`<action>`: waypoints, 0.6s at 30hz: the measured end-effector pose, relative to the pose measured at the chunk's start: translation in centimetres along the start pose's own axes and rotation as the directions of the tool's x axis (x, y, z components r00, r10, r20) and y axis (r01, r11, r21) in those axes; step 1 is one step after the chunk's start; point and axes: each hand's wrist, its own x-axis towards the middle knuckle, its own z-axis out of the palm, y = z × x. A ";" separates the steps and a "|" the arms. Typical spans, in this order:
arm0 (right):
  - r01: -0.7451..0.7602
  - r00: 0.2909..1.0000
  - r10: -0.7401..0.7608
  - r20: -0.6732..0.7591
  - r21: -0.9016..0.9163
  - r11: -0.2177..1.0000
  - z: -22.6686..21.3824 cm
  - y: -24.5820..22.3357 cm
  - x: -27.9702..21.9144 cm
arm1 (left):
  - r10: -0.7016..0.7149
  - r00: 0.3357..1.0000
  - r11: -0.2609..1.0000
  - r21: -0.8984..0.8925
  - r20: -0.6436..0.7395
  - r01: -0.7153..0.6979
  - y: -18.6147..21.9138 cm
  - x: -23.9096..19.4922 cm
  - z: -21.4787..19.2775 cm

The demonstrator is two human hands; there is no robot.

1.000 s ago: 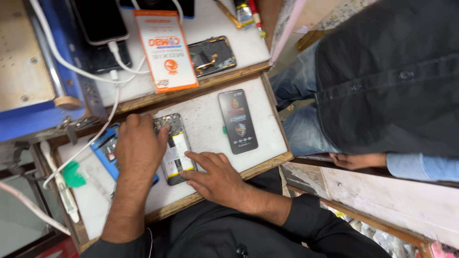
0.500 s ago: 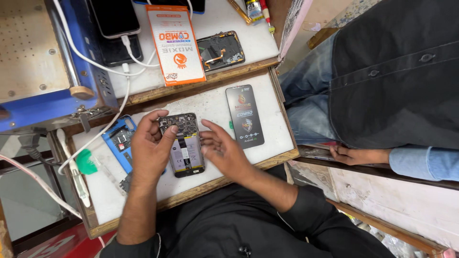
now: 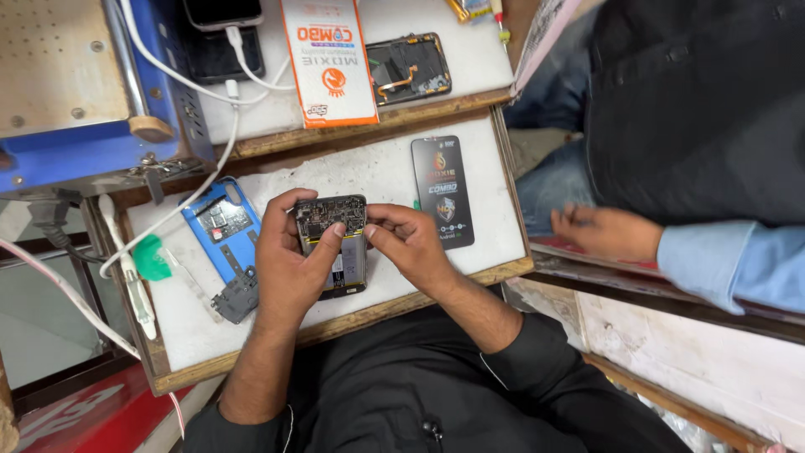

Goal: The person handles a disassembled smartphone, picks up a phone case, and uses a red marker to apply marks to the phone's internal frame. The person also picks up and places down a circuit board and battery while working at a cluttered repair bench.

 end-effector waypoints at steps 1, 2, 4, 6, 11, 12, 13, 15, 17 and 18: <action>-0.002 1.000 0.002 0.010 0.005 1.000 -0.1 -0.2 -0.2 | 0.032 0.999 0.999 0.030 -0.009 -0.031 0.2 -0.3 0.1; 0.009 1.000 -0.009 0.010 0.002 1.000 -0.3 -0.5 -0.2 | 0.018 1.000 0.998 0.055 -0.020 -0.017 0.5 -0.5 0.3; 0.029 0.999 -0.029 0.017 -0.003 1.000 -0.3 -1.3 -0.3 | -0.010 0.999 0.994 0.107 -0.050 0.016 1.2 -1.0 0.6; 0.055 0.998 -0.053 0.024 -0.061 0.997 -0.6 -1.7 -0.4 | 0.061 0.997 0.985 0.166 -0.040 -0.053 1.6 -1.3 0.6; 0.078 0.996 -0.073 0.047 -0.126 0.989 -1.0 -1.7 -0.8 | 0.099 0.995 0.967 0.240 -0.030 -0.089 1.6 -2.3 0.5; 0.076 0.996 -0.071 0.047 -0.123 0.989 -1.1 -1.9 -0.8 | 0.112 0.993 0.960 0.262 -0.032 -0.099 1.6 -2.3 0.6; 0.074 0.996 -0.069 0.048 -0.121 0.990 -1.0 -2.1 -0.8 | 0.124 0.992 0.953 0.283 -0.035 -0.109 1.7 -2.4 0.7; 0.057 0.998 -0.050 0.044 -0.174 0.983 -1.0 -2.7 -0.7 | 0.142 0.989 0.947 0.298 -0.039 -0.124 2.0 -2.3 0.8; 0.042 0.999 -0.035 0.039 -0.218 0.975 -1.0 -3.2 -0.7 | 0.158 0.987 0.941 0.310 -0.042 -0.138 2.2 -2.4 0.9; 0.037 0.999 -0.030 0.035 -0.233 0.972 -0.9 -3.4 -0.6 | 0.166 0.985 0.938 0.316 -0.042 -0.145 2.3 -2.4 1.0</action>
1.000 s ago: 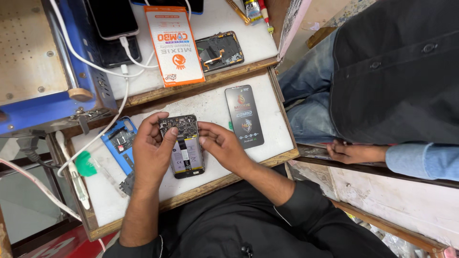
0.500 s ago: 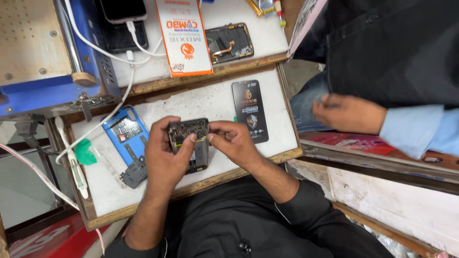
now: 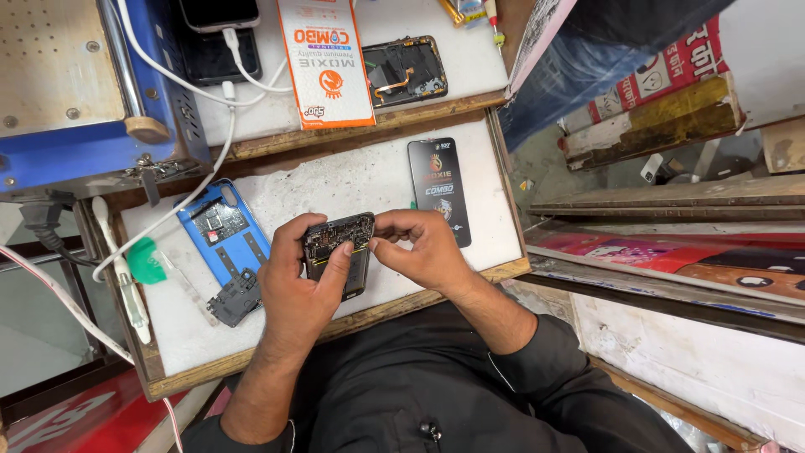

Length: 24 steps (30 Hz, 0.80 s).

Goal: The person handles a disassembled smartphone, picks up a phone case, and uses a red marker to apply marks to the phone's internal frame. The person also picks up and places down a circuit board and battery while working at a cluttered repair bench.

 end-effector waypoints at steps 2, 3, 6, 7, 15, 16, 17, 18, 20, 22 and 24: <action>-0.004 1.000 0.004 0.006 -0.031 1.000 -0.1 -0.3 0.2 | 0.000 1.000 1.000 0.013 -0.001 0.000 0.0 0.0 -0.1; -0.003 1.000 0.003 0.014 -0.047 0.999 -0.2 -0.5 0.3 | -0.009 1.000 1.000 0.020 0.001 0.009 0.0 0.1 -0.1; -0.004 1.000 0.006 0.029 -0.069 0.998 -0.3 -0.8 0.6 | -0.019 1.000 1.000 0.024 -0.003 0.019 -0.1 0.0 -0.2; -0.008 0.999 0.010 0.030 -0.072 0.997 -0.3 -0.9 0.5 | -0.021 1.000 1.000 0.021 -0.004 0.022 -0.1 -0.1 -0.2; 0.205 0.966 -0.234 -0.109 -0.228 0.952 0.9 -1.7 -0.1 | -0.017 1.000 1.000 0.023 -0.014 0.017 -0.1 0.5 -0.1; 0.264 0.944 -0.311 -0.111 -0.310 0.913 1.0 -1.8 0.0 | 0.003 1.000 1.000 0.014 -0.017 -0.003 -0.1 0.7 0.0; 0.309 0.928 -0.361 -0.090 -0.354 0.883 0.9 -1.8 0.1 | 0.002 1.000 0.999 0.032 -0.021 -0.001 -0.2 0.8 0.0; 0.346 0.914 -0.402 -0.065 -0.393 0.852 0.9 -1.7 0.0 | -0.008 1.000 0.999 0.051 -0.024 0.009 -0.2 0.7 0.0; 0.382 0.897 -0.441 -0.035 -0.440 0.812 0.9 -1.6 -0.1 | -0.013 1.000 0.998 0.068 -0.023 0.015 -0.4 0.6 0.0; 0.384 0.895 -0.444 -0.025 -0.461 0.800 0.8 -1.5 0.1 | -0.001 1.000 0.998 0.064 -0.020 0.002 -0.4 0.7 0.0; 0.381 0.899 -0.437 -0.023 -0.450 0.808 0.9 -1.5 0.2 | -0.016 1.000 0.999 0.043 -0.018 0.017 -0.4 0.8 0.0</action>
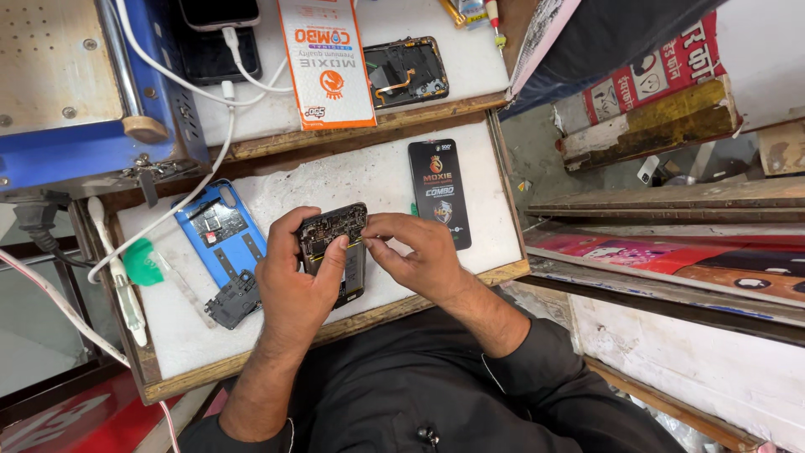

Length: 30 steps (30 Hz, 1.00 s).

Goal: The person handles a disassembled smartphone, picks up a phone case, and uses a red marker to apply marks to the phone's internal frame. The person also picks up and places down a circuit board and battery while working at a cluttered repair bench.

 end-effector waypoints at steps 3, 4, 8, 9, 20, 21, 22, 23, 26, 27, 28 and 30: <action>-0.030 1.000 0.030 0.010 0.031 0.999 0.2 0.2 -0.1 | -0.025 1.000 1.000 -0.009 0.003 0.025 0.0 0.0 0.0; -0.044 0.999 0.044 0.012 0.044 0.998 0.2 0.4 -0.2 | -0.034 0.999 0.999 -0.008 0.006 0.034 -0.1 0.1 -0.1; -0.121 0.992 0.116 0.040 0.165 0.979 0.6 1.4 -0.9 | -0.015 1.000 0.999 -0.035 0.015 0.015 -0.4 0.0 -0.3; -0.168 0.986 0.157 0.060 0.249 0.954 0.7 1.7 -1.0 | -0.012 1.000 1.000 -0.026 0.017 0.013 -0.5 -0.1 -0.3; -0.377 0.926 0.311 0.214 0.494 0.784 0.4 2.3 -1.2 | 0.065 0.998 0.998 0.020 0.025 -0.066 -0.6 -0.8 -0.4; -0.378 0.926 0.313 0.213 0.493 0.784 0.3 2.3 -1.2 | 0.071 0.997 0.997 0.015 0.024 -0.072 -0.6 -0.8 -0.3; -0.381 0.924 0.317 0.212 0.492 0.783 0.3 2.3 -1.3 | 0.076 0.997 0.997 0.010 0.024 -0.076 -0.6 -0.9 -0.3; -0.380 0.925 0.318 0.208 0.485 0.788 0.3 2.3 -1.4 | 0.090 0.996 0.996 0.012 0.021 -0.090 -0.6 -1.0 -0.2; -0.374 0.927 0.320 0.193 0.480 0.794 0.4 2.4 -1.8 | 0.135 0.991 0.990 0.026 0.011 -0.136 -0.6 -1.1 -0.1; -0.375 0.927 0.325 0.187 0.488 0.788 0.5 2.4 -2.0 | 0.149 0.989 0.988 0.037 0.007 -0.150 -0.6 -1.2 -0.1; -0.375 0.927 0.329 0.181 0.496 0.783 0.6 2.5 -2.1 | 0.165 0.986 0.985 0.049 0.004 -0.165 -0.6 -1.1 -0.1; -0.368 0.929 0.326 0.174 0.518 0.772 0.7 2.6 -2.2 | 0.167 0.986 0.985 0.035 0.006 -0.167 -0.6 -1.1 -0.1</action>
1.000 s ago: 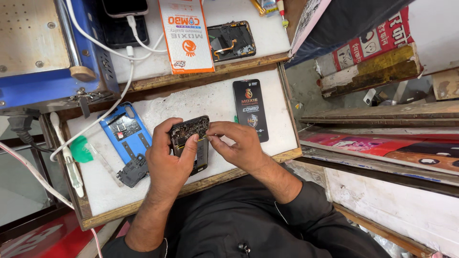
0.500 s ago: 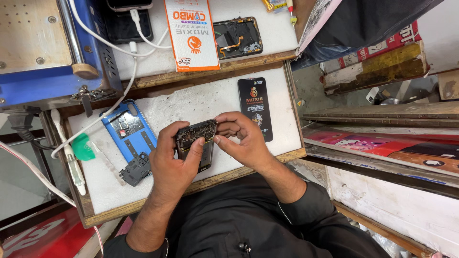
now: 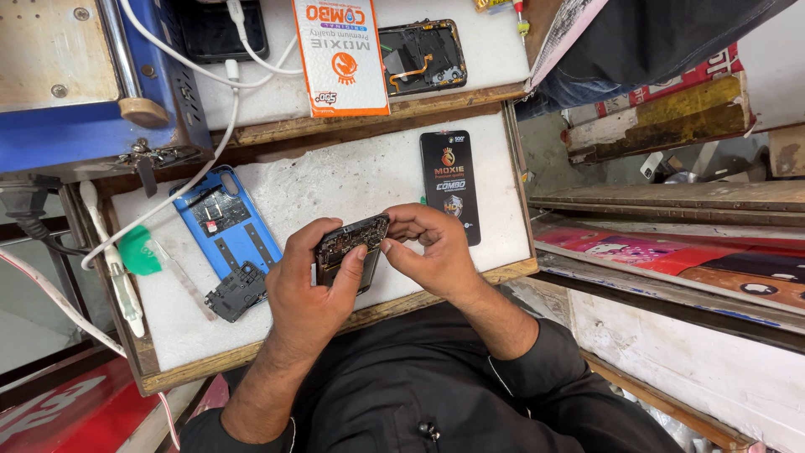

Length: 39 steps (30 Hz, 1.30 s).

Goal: The person handles a disassembled smartphone, picks up a phone case, and uses a red marker to apply marks to the phone's internal frame. The person also picks up and places down a circuit board and battery while working at a cluttered repair bench.

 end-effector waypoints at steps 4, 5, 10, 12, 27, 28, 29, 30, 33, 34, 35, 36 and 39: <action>0.007 1.000 -0.007 -0.004 0.070 0.998 0.0 0.4 -0.1 | -0.022 1.000 0.999 -0.041 0.015 0.023 0.0 -0.1 0.0; 0.007 1.000 -0.007 -0.003 0.067 0.998 0.0 0.4 -0.1 | -0.015 1.000 0.999 -0.036 0.017 0.016 0.0 -0.1 0.0; -0.005 1.000 0.005 -0.021 0.011 1.000 0.0 0.2 -0.4 | -0.038 0.998 0.998 -0.044 0.051 0.041 0.0 -0.1 -0.1; -0.007 1.000 0.007 -0.020 0.011 1.000 0.0 0.1 -0.4 | -0.014 0.999 0.999 -0.030 0.037 0.015 0.1 -0.1 -0.1; -0.158 0.986 0.143 0.090 0.185 0.970 0.6 0.1 1.9 | -0.306 0.943 0.906 -0.266 0.127 0.330 -1.3 2.5 -0.1; -0.191 0.979 0.173 0.106 0.197 0.962 1.0 0.2 1.9 | -0.319 0.938 0.898 -0.273 0.135 0.344 -1.4 2.7 -0.2; -0.171 0.983 0.151 0.106 0.213 0.962 1.6 0.4 1.8 | -0.326 0.935 0.898 -0.265 0.137 0.352 -1.5 2.9 -0.2; -0.151 0.986 0.130 0.103 0.229 0.962 2.3 0.6 1.6 | -0.334 0.932 0.896 -0.258 0.140 0.360 -1.4 3.1 -0.2; -0.110 0.991 0.089 0.097 0.233 0.966 2.9 1.2 1.4 | -0.304 0.944 0.922 -0.211 0.126 0.325 -1.3 3.3 0.0; -0.099 0.992 0.080 0.094 0.227 0.969 3.0 1.4 1.3 | -0.284 0.951 0.934 -0.191 0.119 0.303 -1.2 3.4 0.0; -0.088 0.992 0.068 0.102 0.211 0.974 2.9 1.5 1.3 | -0.289 0.950 0.936 -0.174 0.116 0.306 -1.2 3.5 0.0; -0.077 0.992 0.057 0.108 0.194 0.978 2.8 1.7 1.3 | -0.294 0.949 0.938 -0.157 0.114 0.309 -1.1 3.5 0.1; -0.066 0.991 0.045 0.123 0.174 0.983 2.6 1.9 1.2 | -0.321 0.939 0.929 -0.154 0.120 0.337 -0.9 3.8 0.4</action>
